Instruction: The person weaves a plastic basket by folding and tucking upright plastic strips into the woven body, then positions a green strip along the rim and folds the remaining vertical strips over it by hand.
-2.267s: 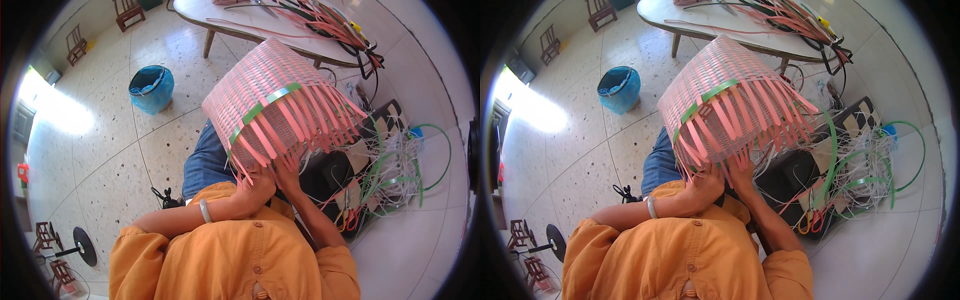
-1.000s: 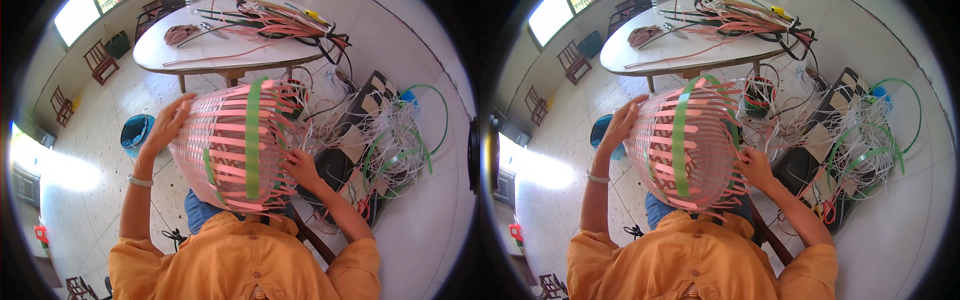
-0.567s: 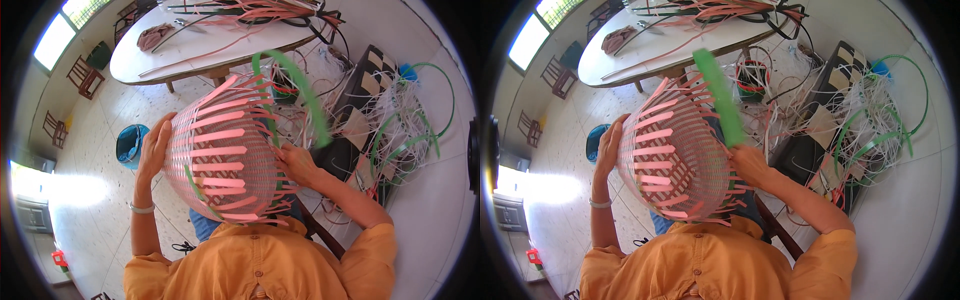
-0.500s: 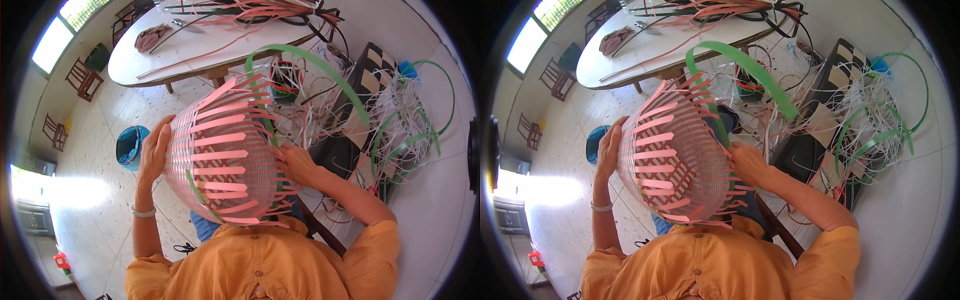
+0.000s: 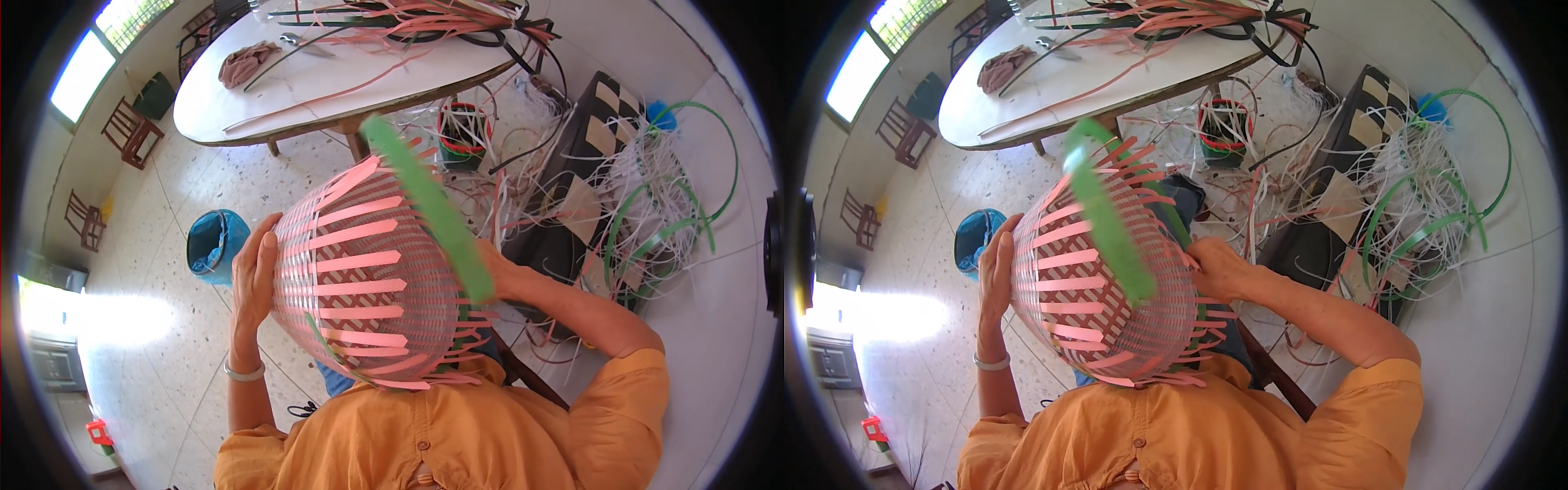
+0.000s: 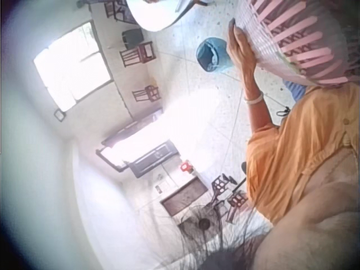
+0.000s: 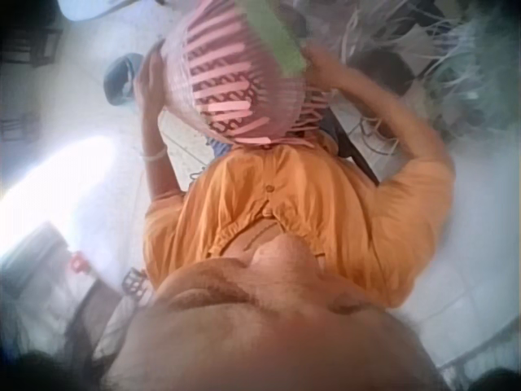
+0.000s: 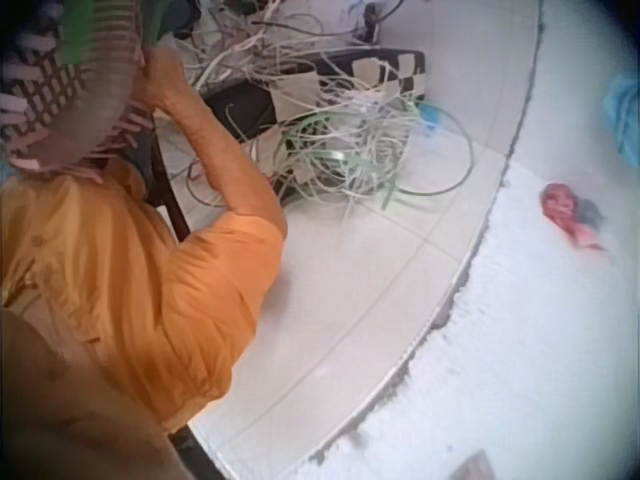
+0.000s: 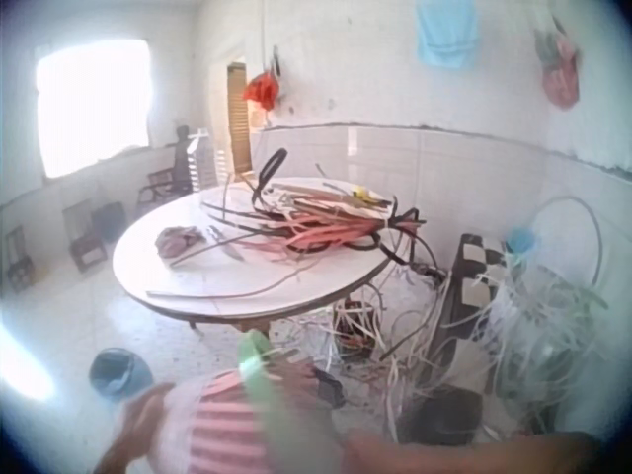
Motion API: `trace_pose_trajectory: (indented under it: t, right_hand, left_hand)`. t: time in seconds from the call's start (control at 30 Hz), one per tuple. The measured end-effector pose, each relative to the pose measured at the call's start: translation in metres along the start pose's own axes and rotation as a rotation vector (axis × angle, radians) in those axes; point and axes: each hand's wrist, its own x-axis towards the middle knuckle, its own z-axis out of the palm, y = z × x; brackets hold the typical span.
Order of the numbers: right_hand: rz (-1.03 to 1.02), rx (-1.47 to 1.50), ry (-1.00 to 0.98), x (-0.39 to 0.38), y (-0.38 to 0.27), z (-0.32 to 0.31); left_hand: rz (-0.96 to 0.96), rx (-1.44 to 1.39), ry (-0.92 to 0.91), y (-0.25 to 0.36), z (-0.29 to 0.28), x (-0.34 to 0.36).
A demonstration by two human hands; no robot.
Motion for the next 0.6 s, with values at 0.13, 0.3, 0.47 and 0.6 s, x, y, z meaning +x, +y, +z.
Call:
trace_pose_trajectory:
  t: [0.13, 0.3, 0.47, 0.6]
  right_hand:
    - [0.078, 0.049, 0.041, 0.0, -0.015, -0.008]
    - [-0.007, -0.042, 0.001, 0.008, -0.013, -0.012]
    - [-0.09, -0.136, 0.025, 0.02, -0.014, -0.01]
    - [0.021, -0.088, -0.013, 0.026, -0.03, -0.012]
  left_hand:
    - [-0.005, -0.037, 0.006, -0.006, -0.002, -0.002]
    - [-0.003, -0.083, 0.007, -0.008, 0.0, -0.002]
    - [0.005, -0.132, 0.002, -0.024, -0.001, 0.0]
    - [-0.002, -0.16, 0.01, -0.028, -0.001, -0.002]
